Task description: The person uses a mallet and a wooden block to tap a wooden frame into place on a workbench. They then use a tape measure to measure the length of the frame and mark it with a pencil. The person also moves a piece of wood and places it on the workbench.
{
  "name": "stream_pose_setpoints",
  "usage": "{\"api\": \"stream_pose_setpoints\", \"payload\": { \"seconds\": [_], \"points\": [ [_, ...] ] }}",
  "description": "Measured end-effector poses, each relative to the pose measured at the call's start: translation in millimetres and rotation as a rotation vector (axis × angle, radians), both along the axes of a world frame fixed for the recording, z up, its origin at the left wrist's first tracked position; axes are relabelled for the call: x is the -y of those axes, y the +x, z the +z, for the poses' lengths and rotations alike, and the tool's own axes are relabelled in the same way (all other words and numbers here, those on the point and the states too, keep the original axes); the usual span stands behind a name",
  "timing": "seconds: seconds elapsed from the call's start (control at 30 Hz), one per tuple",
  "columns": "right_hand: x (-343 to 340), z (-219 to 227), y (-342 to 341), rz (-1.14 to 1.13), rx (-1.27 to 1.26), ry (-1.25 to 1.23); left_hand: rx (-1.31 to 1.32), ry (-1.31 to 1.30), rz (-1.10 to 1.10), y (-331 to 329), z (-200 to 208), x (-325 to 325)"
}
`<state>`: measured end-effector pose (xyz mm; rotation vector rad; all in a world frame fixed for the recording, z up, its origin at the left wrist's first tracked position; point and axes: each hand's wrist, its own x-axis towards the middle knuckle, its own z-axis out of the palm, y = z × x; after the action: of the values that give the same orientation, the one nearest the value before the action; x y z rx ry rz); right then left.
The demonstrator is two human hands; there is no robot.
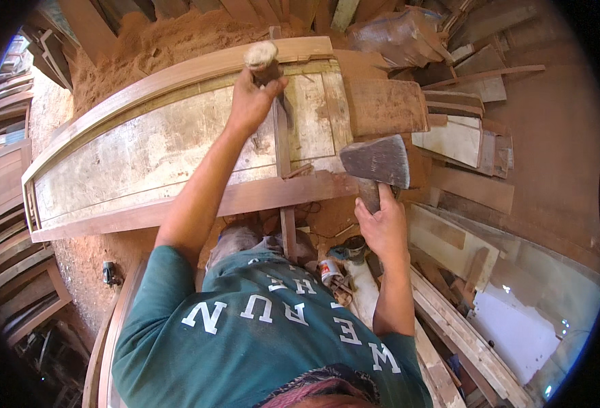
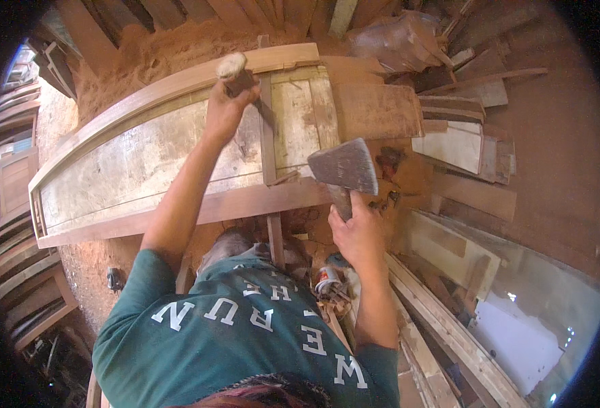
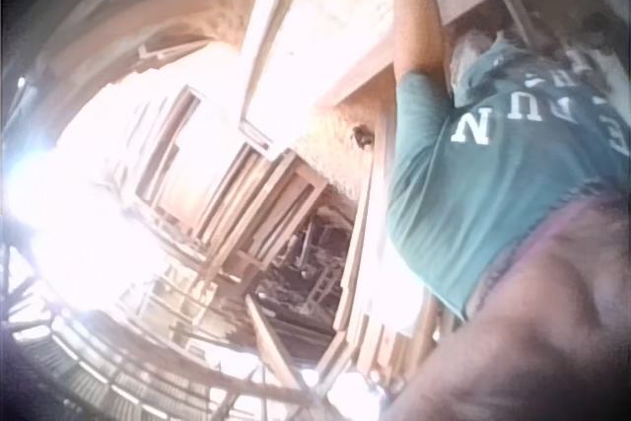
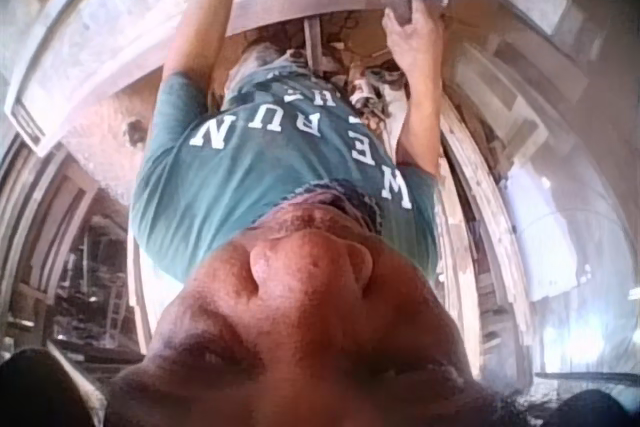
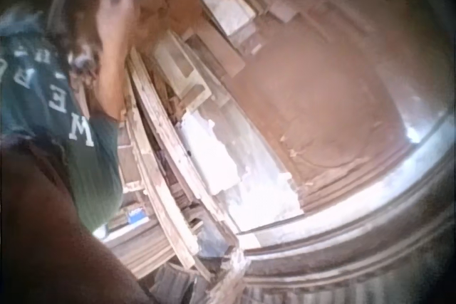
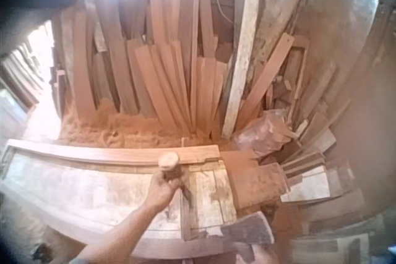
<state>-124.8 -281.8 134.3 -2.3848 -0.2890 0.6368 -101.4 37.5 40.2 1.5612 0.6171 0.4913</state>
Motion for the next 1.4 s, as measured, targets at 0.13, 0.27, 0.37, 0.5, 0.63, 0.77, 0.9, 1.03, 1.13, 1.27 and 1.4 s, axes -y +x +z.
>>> {"api": "stream_pose_setpoints", "payload": {
  "seconds": [0.13,0.27,0.37,0.5,0.63,0.77,0.9,1.03,1.13,1.27,1.4],
  "points": [
    [5,-23,12,-0.039,-0.011,0.145,0.122,0.04,-0.057,54,7,-48],
    [8,-40,22,-0.044,0.0,0.155,0.084,0.078,-0.049,86,16,-61],
    [-3,-29,29,-0.072,-0.065,0.091,0.025,0.024,-0.169,100,10,-74],
    [-8,-27,36,-0.086,-0.147,0.072,0.088,0.134,-0.157,117,-22,-88],
    [5,-58,40,-0.046,-0.049,0.178,0.093,0.121,-0.116,124,-22,-88],
    [-4,-58,46,-0.072,-0.061,0.321,0.1,0.074,-0.057,123,-28,-91],
    [-17,-44,56,-0.049,-0.061,0.349,0.067,0.1,-0.046,121,-25,-91],
    [-20,-50,69,0.013,0.037,0.277,0.097,0.1,-0.062,121,-27,-86],
    [-42,-20,85,0.081,0.06,0.253,0.13,0.144,-0.051,121,-40,-80],
    [-80,29,116,0.201,0.243,0.226,0.079,0.176,-0.008,123,-39,-60],
    [-135,69,132,0.192,0.506,0.317,0.114,0.155,0.01,116,-37,-57]
  ]
}}
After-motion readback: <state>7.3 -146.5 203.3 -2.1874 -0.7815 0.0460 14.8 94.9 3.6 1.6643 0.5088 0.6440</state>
